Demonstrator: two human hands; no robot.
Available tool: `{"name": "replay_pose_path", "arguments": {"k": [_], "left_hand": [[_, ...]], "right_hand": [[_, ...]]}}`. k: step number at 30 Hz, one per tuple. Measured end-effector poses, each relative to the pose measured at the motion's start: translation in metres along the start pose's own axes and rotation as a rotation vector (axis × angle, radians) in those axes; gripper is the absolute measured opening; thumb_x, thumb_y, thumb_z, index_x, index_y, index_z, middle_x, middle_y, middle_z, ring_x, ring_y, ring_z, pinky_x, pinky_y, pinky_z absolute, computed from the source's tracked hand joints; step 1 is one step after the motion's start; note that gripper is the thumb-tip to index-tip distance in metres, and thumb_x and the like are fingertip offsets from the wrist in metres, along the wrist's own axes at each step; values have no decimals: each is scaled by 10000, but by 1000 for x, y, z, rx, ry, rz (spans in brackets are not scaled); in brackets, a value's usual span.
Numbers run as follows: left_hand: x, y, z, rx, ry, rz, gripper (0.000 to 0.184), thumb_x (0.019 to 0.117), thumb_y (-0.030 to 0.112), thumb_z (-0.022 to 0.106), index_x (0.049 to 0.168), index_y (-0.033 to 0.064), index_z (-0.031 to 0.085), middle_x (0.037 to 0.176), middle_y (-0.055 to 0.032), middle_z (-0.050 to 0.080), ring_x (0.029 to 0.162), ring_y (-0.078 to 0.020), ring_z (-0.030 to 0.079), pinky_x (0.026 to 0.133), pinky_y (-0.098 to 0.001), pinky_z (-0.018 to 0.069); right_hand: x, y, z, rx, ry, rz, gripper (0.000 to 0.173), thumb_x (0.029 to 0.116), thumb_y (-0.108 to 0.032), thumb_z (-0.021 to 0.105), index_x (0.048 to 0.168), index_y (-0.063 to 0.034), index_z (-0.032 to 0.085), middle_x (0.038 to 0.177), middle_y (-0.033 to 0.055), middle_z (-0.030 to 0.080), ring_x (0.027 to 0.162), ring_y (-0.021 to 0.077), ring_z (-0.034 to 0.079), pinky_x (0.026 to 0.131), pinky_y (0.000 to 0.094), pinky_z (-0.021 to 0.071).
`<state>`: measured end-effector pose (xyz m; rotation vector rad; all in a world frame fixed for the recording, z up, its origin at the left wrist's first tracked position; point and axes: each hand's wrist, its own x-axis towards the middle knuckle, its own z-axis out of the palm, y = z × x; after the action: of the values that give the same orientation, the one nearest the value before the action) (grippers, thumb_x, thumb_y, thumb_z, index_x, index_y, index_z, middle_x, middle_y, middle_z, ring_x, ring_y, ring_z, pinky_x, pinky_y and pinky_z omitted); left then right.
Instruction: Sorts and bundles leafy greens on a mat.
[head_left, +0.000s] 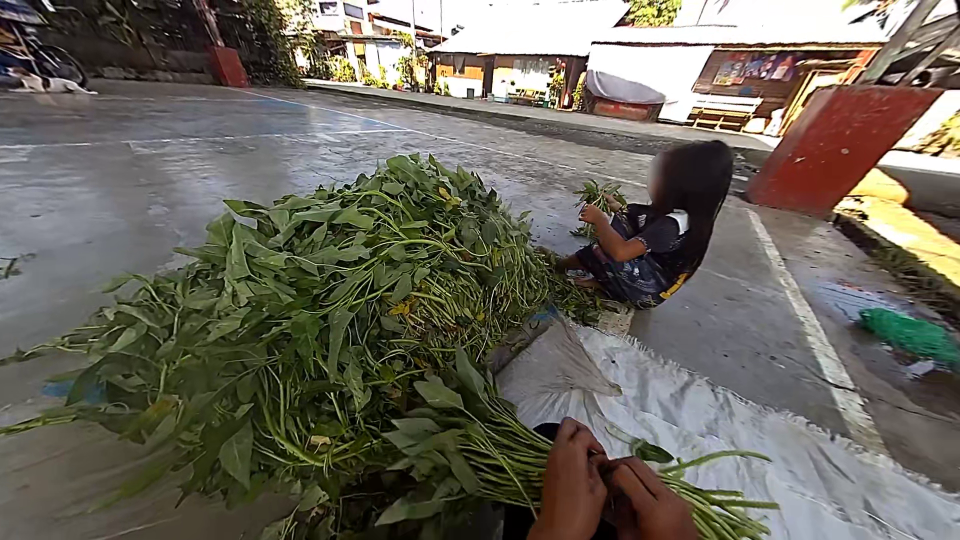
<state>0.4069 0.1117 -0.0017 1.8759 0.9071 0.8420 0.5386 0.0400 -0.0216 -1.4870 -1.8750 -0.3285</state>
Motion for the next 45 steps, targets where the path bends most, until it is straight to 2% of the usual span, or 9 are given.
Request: {"name": "replay_pose_path", "arguments": {"k": [3, 5, 11, 16, 22, 28, 33, 37, 45], "left_hand": [[-8, -9, 15, 207, -66, 149, 123, 907, -64, 618, 1007, -73, 689, 1181, -234, 624, 1012, -329, 681, 873, -424, 586], [-20, -23, 27, 230, 99, 242, 92, 863, -76, 650, 914, -55, 724, 1077, -219, 675, 997, -350, 687, 885, -445, 580], [-47, -23, 52, -203, 430, 56, 50, 860, -65, 658, 891, -70, 697, 1039, -195, 638, 912, -168, 668, 802, -252, 582], [-55, -28, 60, -364, 524, 61, 37, 832, -80, 684, 851, -63, 710, 1006, -149, 641, 917, -67, 653, 792, -163, 568], [-57, -40, 59, 208, 505, 363, 113, 779, -60, 677, 785, 19, 757, 969, -178, 693, 1053, -291, 661, 973, -308, 533], [-59, -16, 47, 115, 377, 46, 87, 847, -4, 675, 829, 18, 757, 1042, -211, 620, 1010, -351, 610, 886, -401, 532], [-53, -4, 20, -157, 196, -273, 99, 897, 4, 649, 915, -38, 736, 1160, -252, 547, 1093, -355, 545, 915, -421, 500], [-51, -6, 14, -185, 157, -304, 94, 908, 18, 663, 927, -37, 737, 1179, -242, 547, 1098, -331, 553, 911, -389, 513], [-51, -10, 15, -224, 163, -297, 77, 899, 21, 686, 930, -28, 738, 1168, -218, 549, 1095, -280, 562, 897, -337, 521]], "right_hand": [[-9, 2, -11, 166, -182, 343, 63, 886, -47, 678, 905, -10, 726, 913, 127, 714, 790, 266, 724, 668, 467, 609], [-11, 13, -13, 304, -271, 458, 103, 914, -72, 689, 956, 14, 725, 946, 139, 711, 837, 257, 721, 753, 447, 617], [-15, 29, -1, 641, -228, 398, 63, 955, -46, 623, 953, 8, 654, 1027, 92, 704, 886, 102, 675, 781, 263, 569], [-9, 31, 2, 613, -314, 340, 115, 1007, -92, 571, 997, 11, 620, 842, 61, 655, 742, 85, 634, 697, 247, 538], [-3, 25, 8, 448, -350, 314, 119, 1008, -107, 540, 996, 0, 591, 764, 78, 612, 666, 160, 618, 623, 315, 528], [-6, 25, -3, 516, -304, 386, 147, 1027, -99, 507, 1072, 16, 587, 810, 70, 613, 683, 118, 604, 639, 280, 528], [-9, 18, -18, 469, -301, 179, 223, 880, -202, 791, 909, 3, 707, 946, 134, 696, 841, 164, 687, 755, 279, 585], [-17, 14, -11, 371, -209, 55, 110, 879, -135, 771, 875, -29, 744, 1007, 125, 734, 964, 169, 714, 873, 253, 580], [-16, 14, -10, 403, -274, 104, 113, 947, -113, 637, 875, -26, 624, 996, 136, 664, 917, 166, 669, 794, 257, 565]]}}
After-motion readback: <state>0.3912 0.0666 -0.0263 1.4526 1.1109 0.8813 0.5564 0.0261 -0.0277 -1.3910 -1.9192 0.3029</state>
